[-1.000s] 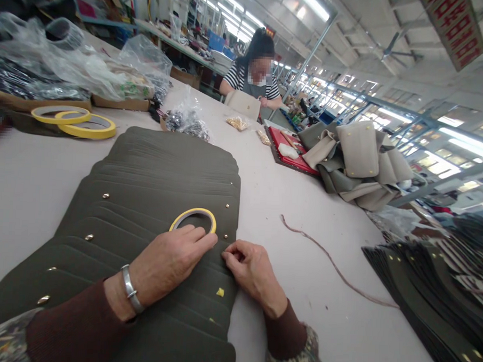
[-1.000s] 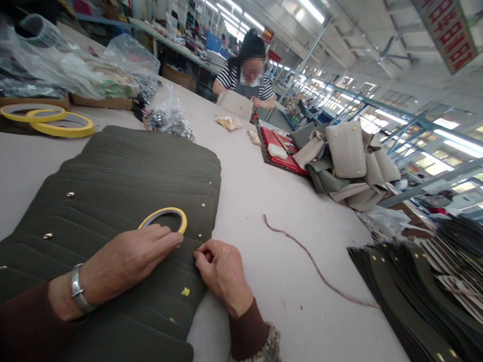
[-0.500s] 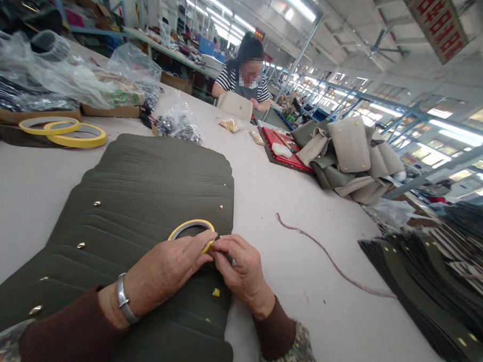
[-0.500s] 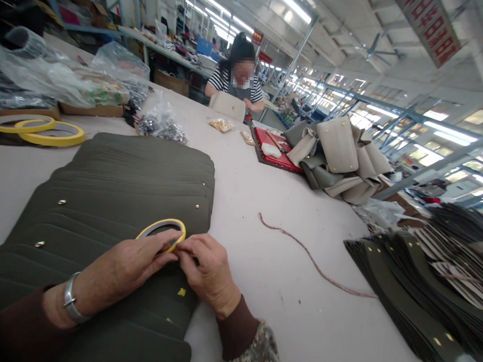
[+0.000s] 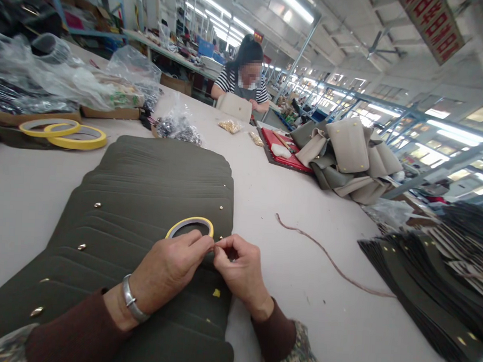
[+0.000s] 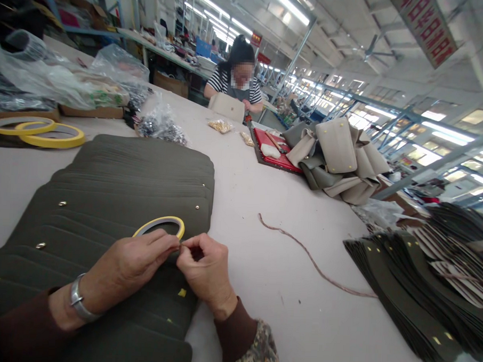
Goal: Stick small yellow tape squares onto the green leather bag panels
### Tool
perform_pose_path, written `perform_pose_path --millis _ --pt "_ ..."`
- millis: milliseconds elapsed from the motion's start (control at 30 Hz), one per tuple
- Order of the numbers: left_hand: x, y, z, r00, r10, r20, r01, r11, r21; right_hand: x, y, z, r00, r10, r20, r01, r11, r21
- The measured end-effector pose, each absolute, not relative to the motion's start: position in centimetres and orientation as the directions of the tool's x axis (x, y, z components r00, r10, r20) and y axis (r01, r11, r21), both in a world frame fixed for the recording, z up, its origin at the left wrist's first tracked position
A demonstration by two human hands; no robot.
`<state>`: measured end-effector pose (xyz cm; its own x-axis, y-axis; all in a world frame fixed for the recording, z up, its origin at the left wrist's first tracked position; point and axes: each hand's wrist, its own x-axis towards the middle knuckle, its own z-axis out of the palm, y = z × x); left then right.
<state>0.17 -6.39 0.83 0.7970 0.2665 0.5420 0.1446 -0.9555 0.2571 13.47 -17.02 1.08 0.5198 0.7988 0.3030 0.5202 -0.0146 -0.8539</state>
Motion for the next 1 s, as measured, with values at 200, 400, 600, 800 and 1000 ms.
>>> perform_pose_path --millis 200,400,600,800,1000 --pt "0.0 -6.7 1.1 0.784 0.222 0.580 0.132 -0.972 0.193 16.0 -16.2 0.9 0.658 0.745 -0.114 0.027 -0.174 -0.984" --pt "0.3 -4.9 1.3 0.911 0.321 0.258 0.312 -0.947 0.074 18.3 -16.8 -0.1 0.565 0.803 -0.188 0.036 -0.252 -0.967" --pt "0.0 -5.3 1.4 0.928 0.318 0.194 0.299 -0.947 0.121 17.9 -16.9 -0.1 0.507 0.847 -0.161 0.231 -0.314 -0.921" --pt "0.1 -5.4 1.5 0.928 0.322 0.189 0.300 -0.944 0.136 17.1 -16.6 0.4 0.466 0.884 0.047 0.562 -0.255 -0.787" --pt "0.2 -5.4 1.2 0.926 0.326 0.190 0.305 -0.943 0.130 16.9 -16.4 0.3 0.433 0.894 0.117 0.687 -0.243 -0.685"
